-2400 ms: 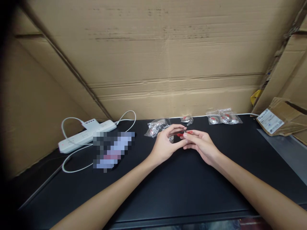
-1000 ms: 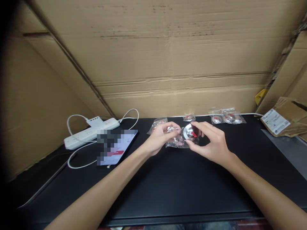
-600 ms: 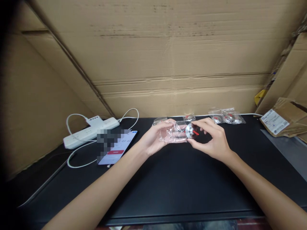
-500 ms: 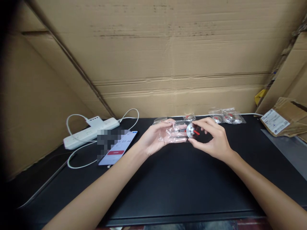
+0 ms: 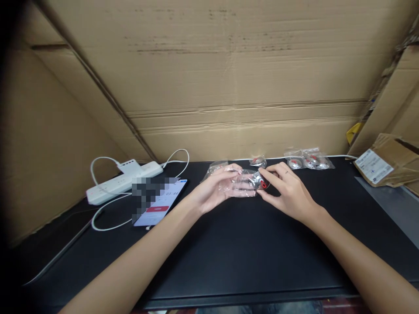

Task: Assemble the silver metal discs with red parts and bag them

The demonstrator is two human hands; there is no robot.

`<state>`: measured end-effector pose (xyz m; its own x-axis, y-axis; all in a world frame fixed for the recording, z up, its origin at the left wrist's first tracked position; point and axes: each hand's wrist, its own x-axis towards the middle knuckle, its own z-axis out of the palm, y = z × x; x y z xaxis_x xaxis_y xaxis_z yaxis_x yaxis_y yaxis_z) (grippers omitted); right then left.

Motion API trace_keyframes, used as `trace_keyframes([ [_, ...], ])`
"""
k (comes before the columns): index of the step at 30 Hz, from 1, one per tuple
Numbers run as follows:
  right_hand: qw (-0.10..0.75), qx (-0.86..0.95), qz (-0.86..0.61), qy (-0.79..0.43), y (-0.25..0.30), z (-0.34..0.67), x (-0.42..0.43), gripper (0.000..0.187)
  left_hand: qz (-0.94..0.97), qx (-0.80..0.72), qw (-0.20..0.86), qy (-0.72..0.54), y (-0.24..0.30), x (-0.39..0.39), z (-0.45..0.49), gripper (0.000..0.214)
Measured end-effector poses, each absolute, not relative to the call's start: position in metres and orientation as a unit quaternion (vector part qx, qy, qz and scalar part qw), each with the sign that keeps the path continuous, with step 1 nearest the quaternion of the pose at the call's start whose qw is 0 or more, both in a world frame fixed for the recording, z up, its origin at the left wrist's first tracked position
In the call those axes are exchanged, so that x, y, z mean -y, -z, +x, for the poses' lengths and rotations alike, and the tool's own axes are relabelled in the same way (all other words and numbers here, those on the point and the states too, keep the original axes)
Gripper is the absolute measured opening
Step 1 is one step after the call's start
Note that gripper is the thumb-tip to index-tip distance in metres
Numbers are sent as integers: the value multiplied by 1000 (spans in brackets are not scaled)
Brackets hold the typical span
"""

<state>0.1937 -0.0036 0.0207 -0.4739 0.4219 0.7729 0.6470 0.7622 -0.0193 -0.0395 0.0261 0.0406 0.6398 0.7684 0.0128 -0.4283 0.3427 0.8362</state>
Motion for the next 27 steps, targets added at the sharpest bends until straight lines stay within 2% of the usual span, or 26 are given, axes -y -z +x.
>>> trace_keyframes([
  [6, 364, 867, -298, 166, -20, 189, 7, 49, 480, -241, 740, -405, -35, -22, -33, 25],
  [14, 387, 863, -284, 161, -19, 188, 9, 53, 509, -231, 735, -384, -28, -21, -30, 40],
  [21, 407, 865, -284, 78, -21, 190, 8, 37, 515, -252, 718, -395, -26, -19, -27, 40],
  [27, 430, 848, -311, 8, -29, 186, 12, 33, 473, -276, 708, -447, -25, -15, -21, 37],
])
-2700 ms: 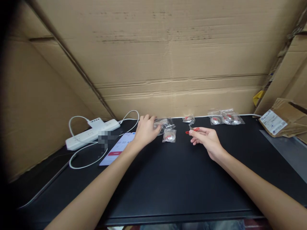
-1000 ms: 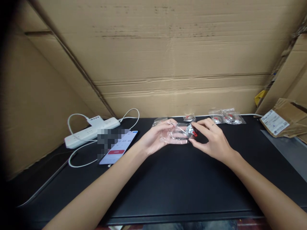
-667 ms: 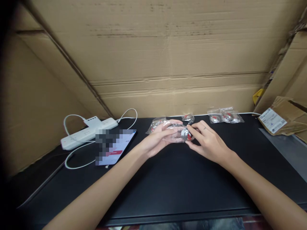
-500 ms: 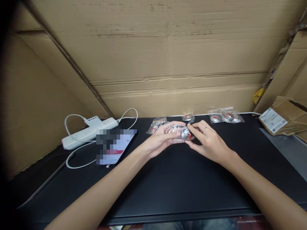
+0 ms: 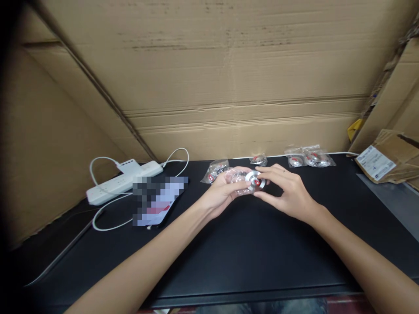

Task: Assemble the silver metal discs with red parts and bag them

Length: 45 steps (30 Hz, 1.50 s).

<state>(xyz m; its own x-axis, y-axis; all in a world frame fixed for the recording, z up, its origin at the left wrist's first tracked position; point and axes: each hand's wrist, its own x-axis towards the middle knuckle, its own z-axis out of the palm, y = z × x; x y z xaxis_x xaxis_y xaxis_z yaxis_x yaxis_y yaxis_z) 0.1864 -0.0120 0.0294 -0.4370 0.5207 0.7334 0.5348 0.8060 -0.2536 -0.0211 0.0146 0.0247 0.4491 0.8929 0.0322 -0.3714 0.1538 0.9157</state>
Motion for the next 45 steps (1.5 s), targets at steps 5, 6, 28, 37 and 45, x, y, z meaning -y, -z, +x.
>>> trace_keyframes([
  [5, 454, 804, -381, -42, -31, 177, 16, 18, 464, -296, 687, -475, -20, -13, -16, 36],
  [6, 463, 792, -394, -49, -29, 176, 16, 16, 463, -299, 684, -477, -20, -13, -15, 35],
  [28, 540, 497, -481, -479, -20, 168, 7, 41, 534, -295, 618, -496, -12, -14, -12, 32],
  [37, 544, 492, -471, -490, -14, 165, 7, 43, 551, -315, 597, -491, -9, -10, -9, 33],
  [45, 534, 513, -466, -485, -15, 164, 8, 37, 528, -296, 639, -474, -8, -9, -10, 38],
])
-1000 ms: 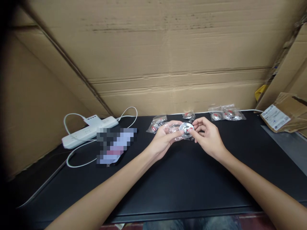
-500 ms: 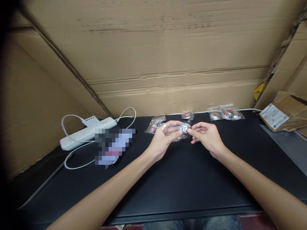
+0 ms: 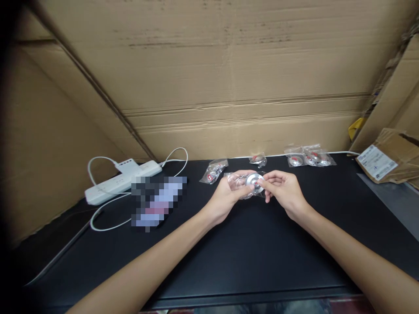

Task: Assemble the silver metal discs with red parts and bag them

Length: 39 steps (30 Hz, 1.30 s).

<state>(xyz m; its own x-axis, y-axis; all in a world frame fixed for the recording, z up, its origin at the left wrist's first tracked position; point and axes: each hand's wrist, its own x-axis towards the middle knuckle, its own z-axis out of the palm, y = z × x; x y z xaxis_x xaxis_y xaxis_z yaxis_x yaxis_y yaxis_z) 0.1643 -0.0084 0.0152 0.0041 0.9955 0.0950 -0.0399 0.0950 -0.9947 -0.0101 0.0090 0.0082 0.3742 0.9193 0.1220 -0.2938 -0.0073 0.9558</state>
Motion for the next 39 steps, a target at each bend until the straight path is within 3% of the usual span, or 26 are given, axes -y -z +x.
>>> trace_keyframes([
  [10, 509, 506, -458, -524, -22, 172, 7, 30, 438, -256, 747, -429, -12, -14, -17, 42],
  [16, 486, 487, -458, -562, -24, 176, 7, 32, 376, -264, 772, -438, -16, -14, -15, 23],
  [22, 492, 468, -461, -572, -24, 178, 7, 33, 386, -241, 773, -443, -17, -13, -16, 17],
  [27, 531, 464, -465, -535, -21, 170, 8, 34, 446, -279, 714, -463, -17, -13, -17, 24],
  [39, 536, 528, -474, -459, -14, 169, 8, 33, 434, -298, 733, -430, -16, -7, -11, 40],
])
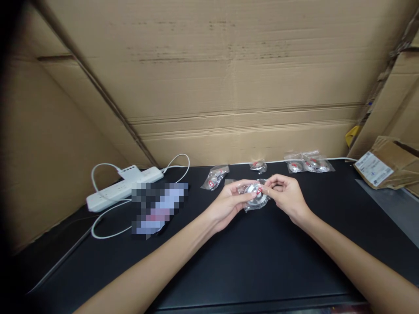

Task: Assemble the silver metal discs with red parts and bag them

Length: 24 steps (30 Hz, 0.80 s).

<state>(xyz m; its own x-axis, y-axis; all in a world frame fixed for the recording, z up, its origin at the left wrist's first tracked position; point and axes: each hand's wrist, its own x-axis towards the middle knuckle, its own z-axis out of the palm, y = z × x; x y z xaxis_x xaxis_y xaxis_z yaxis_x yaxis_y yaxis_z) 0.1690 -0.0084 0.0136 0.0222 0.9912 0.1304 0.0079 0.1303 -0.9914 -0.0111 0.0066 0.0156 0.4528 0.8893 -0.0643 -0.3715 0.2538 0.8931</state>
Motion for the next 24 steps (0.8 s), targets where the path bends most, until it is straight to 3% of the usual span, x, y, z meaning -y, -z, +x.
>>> trace_keyframes([
  [9, 629, 491, -463, -387, -20, 174, 4, 29, 368, -257, 740, -502, -15, -9, -9, 34],
  [14, 546, 507, -439, -503, -21, 171, 6, 28, 382, -227, 731, -518, -15, -10, -11, 30],
  [21, 582, 634, -432, -270, -20, 178, 7, 18, 583, -280, 613, -454, -10, -11, -11, 33],
  [24, 569, 655, -431, -248, -18, 178, 7, 18, 646, -298, 556, -430, -6, -11, -9, 27],
])
